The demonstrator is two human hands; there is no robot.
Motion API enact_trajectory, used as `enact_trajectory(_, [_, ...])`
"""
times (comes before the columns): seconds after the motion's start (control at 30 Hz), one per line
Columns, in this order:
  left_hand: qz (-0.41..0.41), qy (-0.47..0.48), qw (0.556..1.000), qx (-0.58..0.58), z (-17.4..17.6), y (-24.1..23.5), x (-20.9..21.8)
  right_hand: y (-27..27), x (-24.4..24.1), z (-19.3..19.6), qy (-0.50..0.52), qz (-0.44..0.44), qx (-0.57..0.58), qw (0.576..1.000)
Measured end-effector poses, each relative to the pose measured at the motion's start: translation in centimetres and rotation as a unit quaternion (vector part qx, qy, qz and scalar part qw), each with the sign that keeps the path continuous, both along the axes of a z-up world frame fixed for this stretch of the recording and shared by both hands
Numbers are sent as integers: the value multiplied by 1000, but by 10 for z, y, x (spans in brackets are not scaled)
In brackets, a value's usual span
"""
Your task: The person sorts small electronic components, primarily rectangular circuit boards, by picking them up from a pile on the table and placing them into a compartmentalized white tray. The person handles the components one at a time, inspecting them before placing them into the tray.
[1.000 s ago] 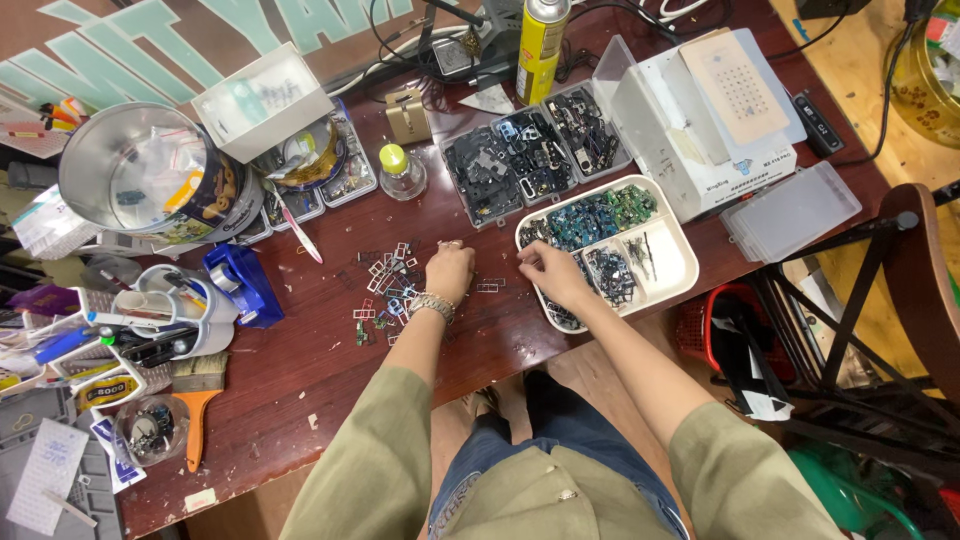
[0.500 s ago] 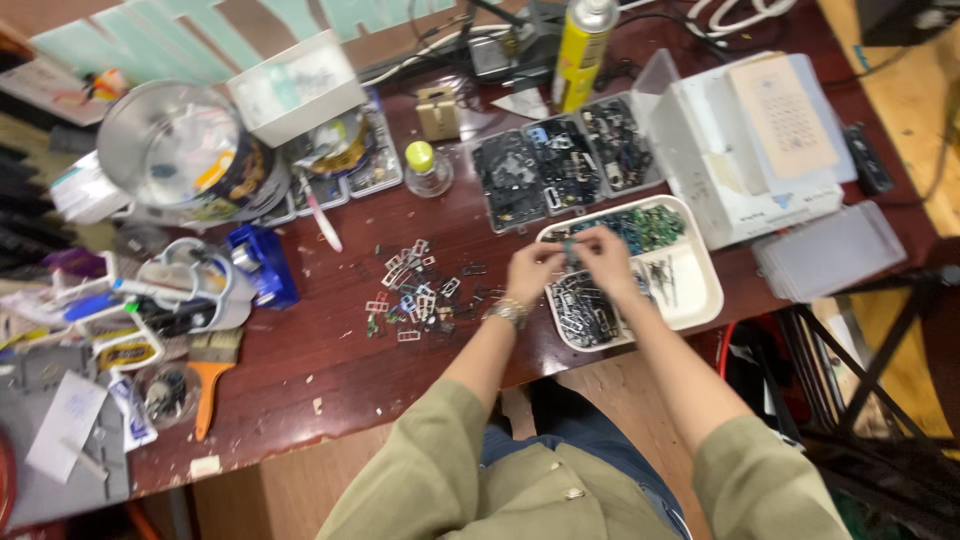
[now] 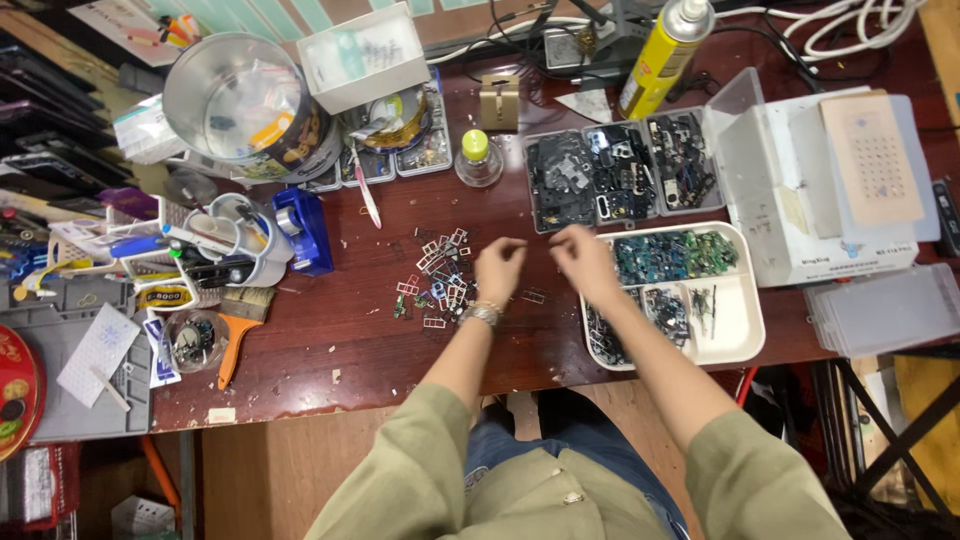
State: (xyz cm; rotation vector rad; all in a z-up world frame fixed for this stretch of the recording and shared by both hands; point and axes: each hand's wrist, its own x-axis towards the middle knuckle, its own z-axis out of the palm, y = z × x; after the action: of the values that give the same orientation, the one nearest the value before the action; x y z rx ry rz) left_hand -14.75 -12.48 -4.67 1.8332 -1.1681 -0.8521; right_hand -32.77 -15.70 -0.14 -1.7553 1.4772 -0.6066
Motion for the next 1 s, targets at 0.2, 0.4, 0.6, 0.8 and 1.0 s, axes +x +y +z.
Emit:
enact_trajectory(0.2, [76, -53, 994, 53, -3, 38, 85, 17, 91, -6, 1, 165, 80, 983])
enact_trajectory(0.4, [44, -17, 995, 90, -11, 61, 108, 31, 117, -15, 125, 168, -3, 978])
enact_trajectory(0.6, [48, 23, 994, 99, -11, 66, 104, 29, 115, -25, 74, 123, 75, 987])
enact_trajectory(0.8, [24, -9, 994, 106, 3, 69, 95, 37, 110, -24, 92, 111, 55, 988])
enact_trajectory(1.0, [-17, -130, 988, 80, 7, 69, 77, 44, 108, -33, 84, 108, -18, 990])
